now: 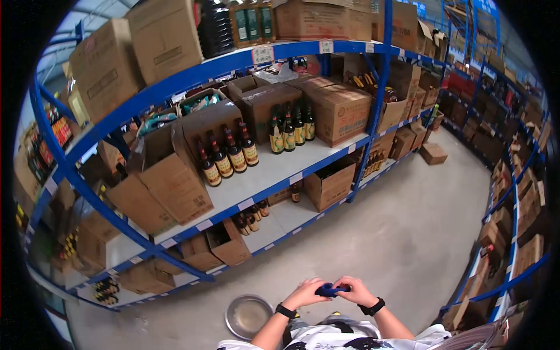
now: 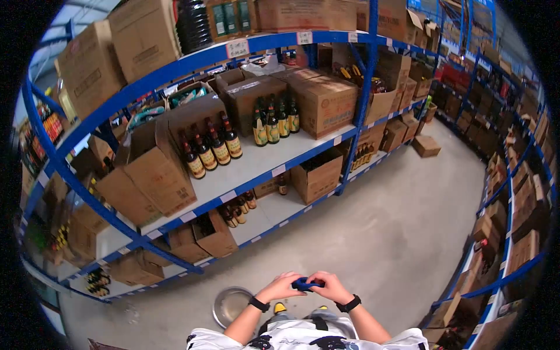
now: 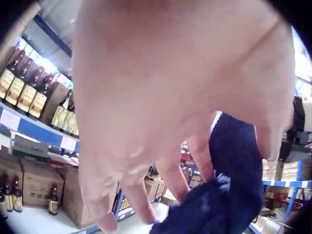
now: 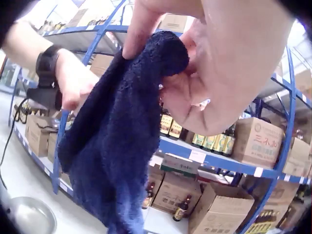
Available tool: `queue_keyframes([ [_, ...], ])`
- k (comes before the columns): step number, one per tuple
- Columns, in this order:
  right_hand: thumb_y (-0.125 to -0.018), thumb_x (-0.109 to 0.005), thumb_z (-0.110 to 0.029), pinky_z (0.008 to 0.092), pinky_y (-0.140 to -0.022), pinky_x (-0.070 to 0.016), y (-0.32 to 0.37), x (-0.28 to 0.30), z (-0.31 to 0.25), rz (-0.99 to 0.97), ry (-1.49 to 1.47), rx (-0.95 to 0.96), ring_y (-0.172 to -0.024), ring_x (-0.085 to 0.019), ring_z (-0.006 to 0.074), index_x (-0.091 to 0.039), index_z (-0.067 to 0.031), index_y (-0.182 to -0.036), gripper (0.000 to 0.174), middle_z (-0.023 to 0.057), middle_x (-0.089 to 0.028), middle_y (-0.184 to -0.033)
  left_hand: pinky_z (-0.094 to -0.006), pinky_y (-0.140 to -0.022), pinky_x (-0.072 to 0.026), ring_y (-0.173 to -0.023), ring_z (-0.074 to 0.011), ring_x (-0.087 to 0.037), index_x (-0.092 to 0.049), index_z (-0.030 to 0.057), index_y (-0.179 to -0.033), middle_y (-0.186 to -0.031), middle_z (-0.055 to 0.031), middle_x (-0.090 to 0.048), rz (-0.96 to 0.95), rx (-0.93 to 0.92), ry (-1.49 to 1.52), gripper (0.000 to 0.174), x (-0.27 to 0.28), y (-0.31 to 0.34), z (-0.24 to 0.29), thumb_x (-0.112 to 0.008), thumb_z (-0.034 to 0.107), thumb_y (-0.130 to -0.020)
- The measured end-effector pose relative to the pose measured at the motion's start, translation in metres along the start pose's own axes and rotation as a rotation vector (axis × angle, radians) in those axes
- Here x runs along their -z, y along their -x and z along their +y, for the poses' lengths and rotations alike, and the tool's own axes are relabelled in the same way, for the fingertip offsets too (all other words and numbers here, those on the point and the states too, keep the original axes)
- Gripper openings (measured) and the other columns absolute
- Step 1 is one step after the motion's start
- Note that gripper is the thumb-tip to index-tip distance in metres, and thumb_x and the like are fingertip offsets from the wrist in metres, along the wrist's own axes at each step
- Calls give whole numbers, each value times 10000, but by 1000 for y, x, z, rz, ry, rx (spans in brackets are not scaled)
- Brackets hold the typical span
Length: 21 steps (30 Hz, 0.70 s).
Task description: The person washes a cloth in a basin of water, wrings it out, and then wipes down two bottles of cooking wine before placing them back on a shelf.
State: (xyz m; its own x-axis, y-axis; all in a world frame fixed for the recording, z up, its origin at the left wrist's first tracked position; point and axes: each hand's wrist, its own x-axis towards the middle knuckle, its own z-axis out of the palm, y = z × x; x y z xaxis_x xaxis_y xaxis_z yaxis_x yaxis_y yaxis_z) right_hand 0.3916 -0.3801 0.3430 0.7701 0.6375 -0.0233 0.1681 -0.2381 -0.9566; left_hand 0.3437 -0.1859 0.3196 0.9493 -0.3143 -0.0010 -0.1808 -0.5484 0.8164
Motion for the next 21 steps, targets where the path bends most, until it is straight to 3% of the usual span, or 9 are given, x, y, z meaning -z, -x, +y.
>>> queue_keyframes([
  [4, -703, -645, -124, 261, -537, -395, -14, 6, -3, 10, 167, 148, -556, -517, 149, -613, -114, -838, 139, 40, -536, -705, -336, -740, -438, -850, -282, -542, -556, 36, -939, -896, -117, -565, 162, -112, -17, 257, 2, -16, 7, -626, 163, -726],
  [7, -715, -649, -210, 298, -578, -378, -16, 10, -5, 82, 263, 55, -579, -522, 168, -610, -130, -842, 155, 33, -529, -693, -353, -744, -429, -847, -293, -537, -555, 32, -926, -891, -120, -556, 168, 3, 9, 200, 9, -14, 19, -572, 88, -734],
  [8, -710, -655, -290, 316, -611, -360, -16, 11, 1, 37, 300, 28, -644, -535, 177, -609, -145, -856, 211, 23, -525, -708, -371, -747, -421, -843, -305, -530, -551, 38, -929, -886, -114, -551, 222, 57, 89, 197, 11, -16, 22, -555, 80, -737],
  [11, -698, -650, -282, 351, -592, -385, -13, 9, 32, 24, 527, 105, -737, -528, 229, -606, -114, -834, 221, 54, -514, -768, -353, -707, -431, -809, -304, -535, -555, 40, -911, -879, -103, -550, 268, -71, -80, 175, 12, -20, 31, -550, 62, -738],
  [14, -699, -608, -182, 349, -625, -410, -9, 12, 59, 65, 496, 81, -750, -532, 252, -601, -95, -817, 146, 78, -516, -780, -347, -690, -435, -795, -288, -542, -576, 54, -900, -875, -92, -552, 212, -78, -131, 159, 9, -12, 42, -555, 60, -742],
  [16, -699, -553, -147, 369, -664, -415, -11, 20, 67, 101, 248, 97, -780, -538, 283, -588, -71, -796, 128, 110, -534, -797, -352, -730, -421, -804, -277, -538, -592, 80, -893, -858, -82, -554, 220, 53, -37, 152, 14, -17, 41, -559, 68, -745],
  [18, -724, -521, -150, 358, -637, -429, -8, 32, 66, 82, 53, -53, -719, -546, 312, -566, -31, -803, 150, 146, -549, -748, -362, -747, -414, -834, -267, -528, -602, 99, -893, -883, -75, -537, 201, 140, -51, 148, 18, -19, 33, -564, 86, -750],
  [19, -756, -486, -163, 366, -606, -433, -7, 41, 53, 59, -24, -237, -667, -554, 331, -538, 1, -807, 179, 197, -555, -709, -369, -750, -413, -857, -265, -521, -600, 100, -899, -907, -77, -523, 264, 109, -165, 153, 22, -22, 32, -572, 99, -748],
  [21, -784, -456, -189, 398, -625, -436, -5, 54, 64, 246, 109, -206, -720, -559, 369, -530, 2, -823, 209, 233, -560, -745, -389, -772, -406, -921, -264, -497, -588, 95, -919, -965, -89, -482, 416, 80, -292, 186, 32, -33, 37, -597, 134, -738],
])
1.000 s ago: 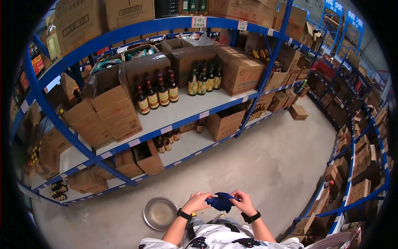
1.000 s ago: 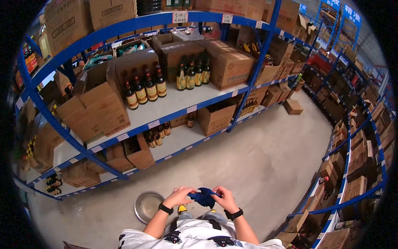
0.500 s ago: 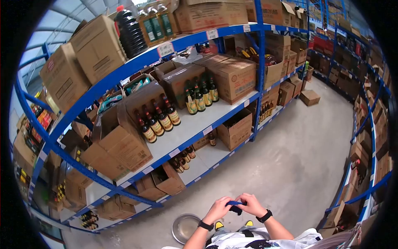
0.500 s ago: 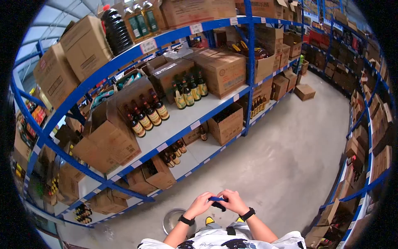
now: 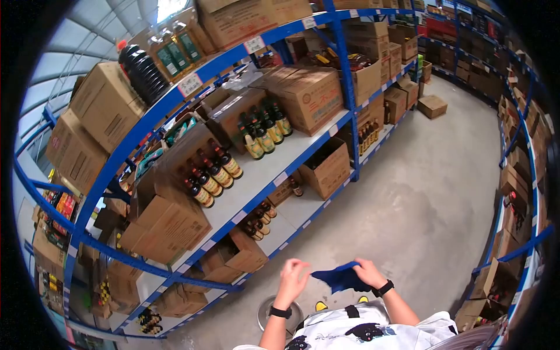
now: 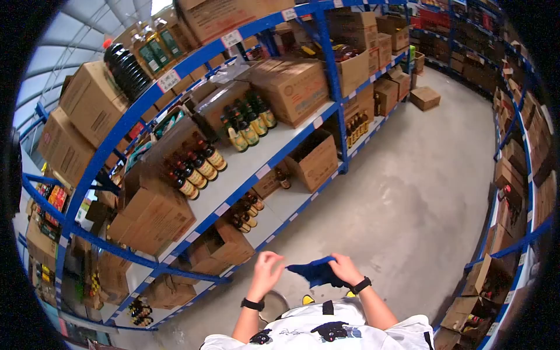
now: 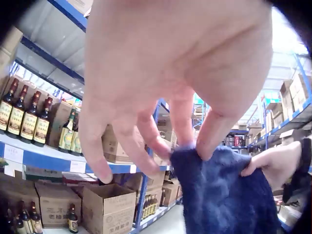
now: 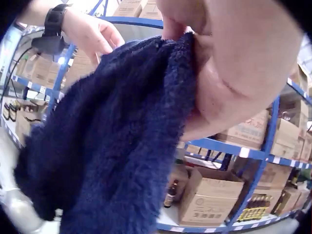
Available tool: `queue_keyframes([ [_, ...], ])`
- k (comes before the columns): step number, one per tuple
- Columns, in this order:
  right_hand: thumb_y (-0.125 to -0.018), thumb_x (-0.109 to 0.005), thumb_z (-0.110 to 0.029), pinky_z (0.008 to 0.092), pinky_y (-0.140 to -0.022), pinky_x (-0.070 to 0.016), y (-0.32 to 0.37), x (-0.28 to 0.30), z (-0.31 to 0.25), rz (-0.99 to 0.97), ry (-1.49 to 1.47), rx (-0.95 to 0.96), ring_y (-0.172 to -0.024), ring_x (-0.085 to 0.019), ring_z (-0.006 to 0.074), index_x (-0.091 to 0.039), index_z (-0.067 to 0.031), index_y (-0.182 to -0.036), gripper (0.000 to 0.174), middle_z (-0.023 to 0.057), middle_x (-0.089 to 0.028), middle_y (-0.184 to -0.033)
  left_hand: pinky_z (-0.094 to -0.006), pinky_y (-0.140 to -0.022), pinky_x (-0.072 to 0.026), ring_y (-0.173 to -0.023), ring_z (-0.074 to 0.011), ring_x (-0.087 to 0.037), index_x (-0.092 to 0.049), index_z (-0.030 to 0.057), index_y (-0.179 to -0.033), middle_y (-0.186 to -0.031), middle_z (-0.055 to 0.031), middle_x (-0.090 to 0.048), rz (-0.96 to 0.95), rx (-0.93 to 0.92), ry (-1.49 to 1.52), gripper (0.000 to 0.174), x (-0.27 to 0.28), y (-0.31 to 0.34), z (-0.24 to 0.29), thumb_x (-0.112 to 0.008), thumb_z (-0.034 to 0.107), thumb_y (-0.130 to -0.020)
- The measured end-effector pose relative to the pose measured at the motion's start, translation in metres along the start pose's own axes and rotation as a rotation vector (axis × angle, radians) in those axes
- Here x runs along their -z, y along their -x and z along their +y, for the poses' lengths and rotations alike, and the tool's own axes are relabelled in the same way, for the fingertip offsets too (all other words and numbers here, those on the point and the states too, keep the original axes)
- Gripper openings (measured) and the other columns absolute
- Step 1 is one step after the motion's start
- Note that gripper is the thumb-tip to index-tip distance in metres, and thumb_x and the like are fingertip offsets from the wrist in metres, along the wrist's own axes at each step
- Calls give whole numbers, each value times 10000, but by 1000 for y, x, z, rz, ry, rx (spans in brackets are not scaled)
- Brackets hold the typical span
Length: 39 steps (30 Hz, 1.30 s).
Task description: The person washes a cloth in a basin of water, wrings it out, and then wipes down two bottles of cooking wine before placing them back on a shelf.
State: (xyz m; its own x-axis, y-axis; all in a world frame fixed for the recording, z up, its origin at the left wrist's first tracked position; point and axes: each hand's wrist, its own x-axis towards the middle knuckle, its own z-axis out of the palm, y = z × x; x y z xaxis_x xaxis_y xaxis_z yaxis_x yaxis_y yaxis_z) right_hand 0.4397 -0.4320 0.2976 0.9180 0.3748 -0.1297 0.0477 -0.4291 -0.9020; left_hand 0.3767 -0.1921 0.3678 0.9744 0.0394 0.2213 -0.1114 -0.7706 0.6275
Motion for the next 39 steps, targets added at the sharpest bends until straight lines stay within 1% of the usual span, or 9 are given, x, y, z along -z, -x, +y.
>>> queue_keyframes([
  [12, -814, -419, -175, 366, -676, -447, 51, 156, 91, 410, 94, -407, -817, -580, 356, -508, -5, -965, 244, 234, -594, -822, -527, -858, -385, -919, -344, -496, -418, 74, -976, -952, -140, -456, 1022, -595, -433, 256, 79, -109, 200, -534, 7, -758],
  [16, -831, -418, -188, 334, -658, -430, 74, 192, 114, 581, -131, -449, -704, -539, 218, -428, 8, -895, 207, 160, -559, -729, -574, -810, -421, -943, -401, -491, -330, 42, -1030, -1015, -227, -441, 1168, -705, -592, 355, 86, -129, 237, -497, -116, -761],
  [19, -849, -428, -234, 324, -637, -435, 76, 204, 154, 724, -60, -463, -702, -531, 198, -413, -9, -923, 237, 119, -552, -762, -450, -782, -473, -949, -266, -424, -321, 72, -1174, -1001, -145, -351, 866, -862, -712, 490, 106, -146, 221, -587, 108, -764],
  [23, -843, -444, -246, 293, -661, -423, 31, 232, 138, 674, -236, -729, -750, -509, 175, -423, -4, -944, 264, 101, -534, -782, -413, -802, -481, -972, -324, -422, -302, 58, -1187, -1056, -167, -318, 1019, -757, -528, 457, 84, -204, 230, -523, 26, -788],
  [27, -850, -390, -261, 289, -640, -398, -46, 256, 174, 664, -428, -576, -708, -480, 140, -516, 19, -885, 309, 63, -551, -781, -429, -810, -473, -1002, -358, -414, -275, 103, -1249, -1049, -158, -333, 1090, -882, -544, 490, 63, -275, 217, -513, 120, -821],
  [29, -859, -364, -269, 268, -565, -406, -88, 282, 174, 608, -339, -578, -643, -505, 124, -562, -22, -883, 318, 15, -554, -738, -523, -898, -378, -977, -421, -471, -359, 9, -1025, -986, -163, -453, 1191, -593, -291, 259, 25, -307, 195, -471, 146, -836],
  [31, -849, -352, -239, 287, -684, -446, -135, 307, 118, 667, -539, -545, -812, -569, 167, -564, 16, -988, 360, 81, -608, -879, -458, -863, -399, -969, -330, -479, -391, 80, -1026, -994, -147, -461, 932, -868, -316, 250, 14, -363, 190, -508, 99, -806],
  [33, -821, -388, -191, 323, -801, -428, -170, 329, 122, 762, -900, -315, -878, -562, 190, -538, 18, -1020, 325, 93, -598, -950, -441, -846, -367, -963, -311, -464, -473, 84, -1039, -1045, -144, -465, 830, -540, -228, 302, -23, -410, 195, -527, 11, -751],
  [39, -890, -356, -243, 362, -948, -367, -237, 376, 88, 579, -1290, -73, -1066, -499, 220, -426, 14, -1190, 401, 112, -521, -1154, -371, -860, -349, -964, -276, -442, -502, 49, -1071, -1022, -122, -476, 512, -431, 125, 356, -98, -520, 171, -539, -29, -726],
])
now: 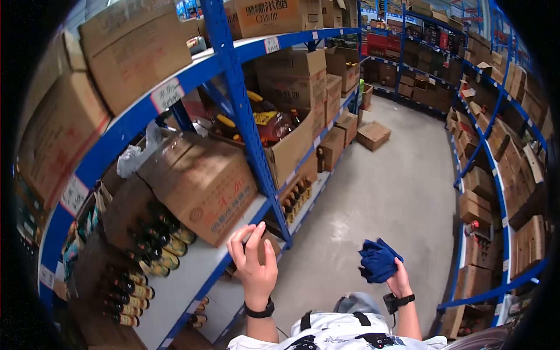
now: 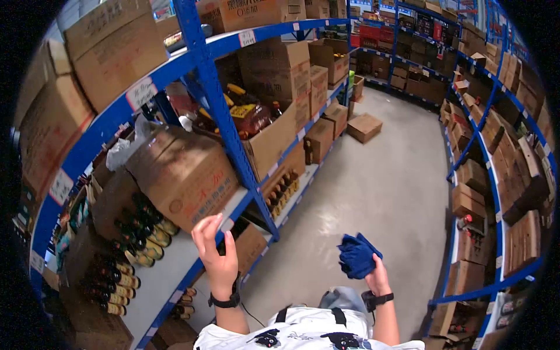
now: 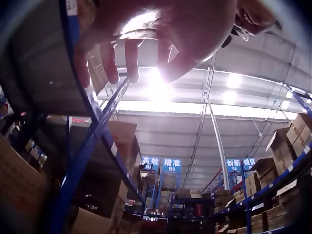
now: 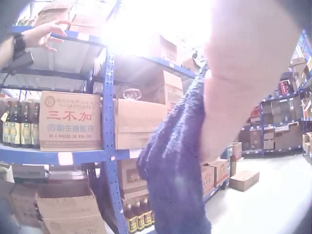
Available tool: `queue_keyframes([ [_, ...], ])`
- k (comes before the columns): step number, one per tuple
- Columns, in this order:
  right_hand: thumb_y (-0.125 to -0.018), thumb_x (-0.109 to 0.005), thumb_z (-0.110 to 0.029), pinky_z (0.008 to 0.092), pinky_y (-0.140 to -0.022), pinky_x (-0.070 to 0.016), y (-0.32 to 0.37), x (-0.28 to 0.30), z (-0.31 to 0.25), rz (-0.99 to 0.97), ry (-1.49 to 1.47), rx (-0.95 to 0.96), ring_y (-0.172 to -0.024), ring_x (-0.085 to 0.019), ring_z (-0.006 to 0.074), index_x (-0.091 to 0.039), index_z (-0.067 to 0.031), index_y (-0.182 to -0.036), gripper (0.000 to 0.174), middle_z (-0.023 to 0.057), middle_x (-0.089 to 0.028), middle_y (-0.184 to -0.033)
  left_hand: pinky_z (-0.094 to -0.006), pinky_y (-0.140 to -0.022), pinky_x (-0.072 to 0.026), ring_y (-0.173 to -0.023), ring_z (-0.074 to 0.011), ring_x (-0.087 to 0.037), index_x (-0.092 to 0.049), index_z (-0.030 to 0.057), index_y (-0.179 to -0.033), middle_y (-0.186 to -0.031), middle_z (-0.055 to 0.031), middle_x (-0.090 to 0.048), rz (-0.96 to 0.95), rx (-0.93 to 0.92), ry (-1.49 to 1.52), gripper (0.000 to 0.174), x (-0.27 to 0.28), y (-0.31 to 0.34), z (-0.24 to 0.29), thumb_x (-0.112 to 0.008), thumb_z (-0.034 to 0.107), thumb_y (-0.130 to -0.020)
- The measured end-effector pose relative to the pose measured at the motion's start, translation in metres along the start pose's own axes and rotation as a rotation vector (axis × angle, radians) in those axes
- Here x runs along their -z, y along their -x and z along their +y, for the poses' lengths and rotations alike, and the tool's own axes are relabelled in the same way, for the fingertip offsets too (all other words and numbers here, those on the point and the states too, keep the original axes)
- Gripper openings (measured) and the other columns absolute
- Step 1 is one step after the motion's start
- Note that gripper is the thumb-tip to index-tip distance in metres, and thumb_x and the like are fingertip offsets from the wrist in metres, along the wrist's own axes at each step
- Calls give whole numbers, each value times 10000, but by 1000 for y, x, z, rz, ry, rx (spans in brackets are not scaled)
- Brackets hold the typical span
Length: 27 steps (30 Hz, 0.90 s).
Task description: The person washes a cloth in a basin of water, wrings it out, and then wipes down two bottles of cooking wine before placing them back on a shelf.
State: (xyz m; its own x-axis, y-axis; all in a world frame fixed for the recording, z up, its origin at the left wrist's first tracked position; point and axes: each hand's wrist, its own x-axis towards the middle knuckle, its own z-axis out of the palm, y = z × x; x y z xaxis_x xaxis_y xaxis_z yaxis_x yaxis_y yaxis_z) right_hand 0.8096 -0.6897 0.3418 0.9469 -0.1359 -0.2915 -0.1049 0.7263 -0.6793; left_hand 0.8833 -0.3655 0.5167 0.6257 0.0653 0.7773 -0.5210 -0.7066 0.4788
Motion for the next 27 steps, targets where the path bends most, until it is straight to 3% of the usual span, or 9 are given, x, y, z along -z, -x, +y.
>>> queue_keyframes([
  [2, -867, -372, -224, 366, -921, -387, -34, 8, 1, -12, 4, -11, -1054, -498, 227, -446, -29, -1168, 366, 93, -532, -1116, -367, -855, -349, -957, -278, -439, -503, 50, -1087, -1019, -123, -479, -9, 2, -55, 359, -24, -11, -16, -536, -18, -736],
  [6, -731, -485, -56, 289, -496, -391, -117, 61, 8, 82, 382, -108, -522, -436, 114, -423, -68, -668, 89, 25, -465, -564, -379, -858, -341, -953, -292, -435, -495, 40, -1105, -1021, -131, -479, -51, 109, -222, 356, -75, -26, -32, -539, 23, -752],
  [10, -724, -471, -41, 285, -587, -425, -186, 5, -41, -106, 1339, -47, -643, -496, 160, -509, 28, -854, 152, 67, -530, -682, -381, -862, -338, -967, -299, -437, -485, 42, -1111, -1042, -134, -469, -93, 178, -326, 361, -121, -43, -43, -549, 60, -757],
  [12, -701, -438, 72, 278, -823, -397, -232, -21, -51, -388, 946, 447, -905, -512, 209, -476, 39, -1071, 374, 106, -540, -995, -380, -862, -339, -973, -299, -437, -481, 44, -1112, -1047, -136, -465, -86, 208, -424, 361, -144, -59, -47, -551, 73, -759],
  [14, -690, -443, 119, 263, -792, -413, -293, -21, -81, -730, 1218, 565, -889, -529, 176, -409, 7, -1185, 509, 87, -559, -993, -405, -830, -350, -936, -298, -451, -492, 51, -1087, -1013, -134, -466, -69, 269, -524, 353, -162, -71, -47, -558, 81, -742],
  [18, -627, -595, 61, 307, -838, -423, -364, -80, -118, -658, 958, 616, -964, -551, 225, -533, -3, -1051, 433, 118, -563, -1053, -390, -844, -357, -954, -316, -455, -494, 41, -1078, -1006, -153, -474, -26, 369, -577, 336, -200, -88, -49, -550, 78, -748],
  [21, -647, -634, 38, 306, -849, -420, -409, -110, -126, -812, 896, 554, -1000, -536, 190, -504, -3, -1097, 470, 101, -542, -1112, -386, -844, -365, -946, -313, -467, -508, 32, -1053, -1001, -154, -476, -70, 383, -571, 325, -223, -97, -48, -565, 68, -735],
  [23, -679, -660, -8, 302, -844, -422, -409, -157, -128, -592, 374, 273, -998, -525, 168, -455, 0, -1147, 511, 82, -529, -1128, -382, -831, -375, -940, -311, -474, -512, 32, -1046, -998, -151, -479, -69, 409, -518, 318, -230, -99, -53, -567, 63, -735],
  [27, -699, -671, -44, 291, -807, -430, -440, -196, -116, -556, 230, 101, -910, -529, 152, -443, 0, -1134, 493, 61, -545, -1030, -363, -800, -403, -918, -300, -493, -528, 23, -1021, -982, -149, -492, -47, 448, -556, 277, -231, -110, -75, -555, 50, -747],
])
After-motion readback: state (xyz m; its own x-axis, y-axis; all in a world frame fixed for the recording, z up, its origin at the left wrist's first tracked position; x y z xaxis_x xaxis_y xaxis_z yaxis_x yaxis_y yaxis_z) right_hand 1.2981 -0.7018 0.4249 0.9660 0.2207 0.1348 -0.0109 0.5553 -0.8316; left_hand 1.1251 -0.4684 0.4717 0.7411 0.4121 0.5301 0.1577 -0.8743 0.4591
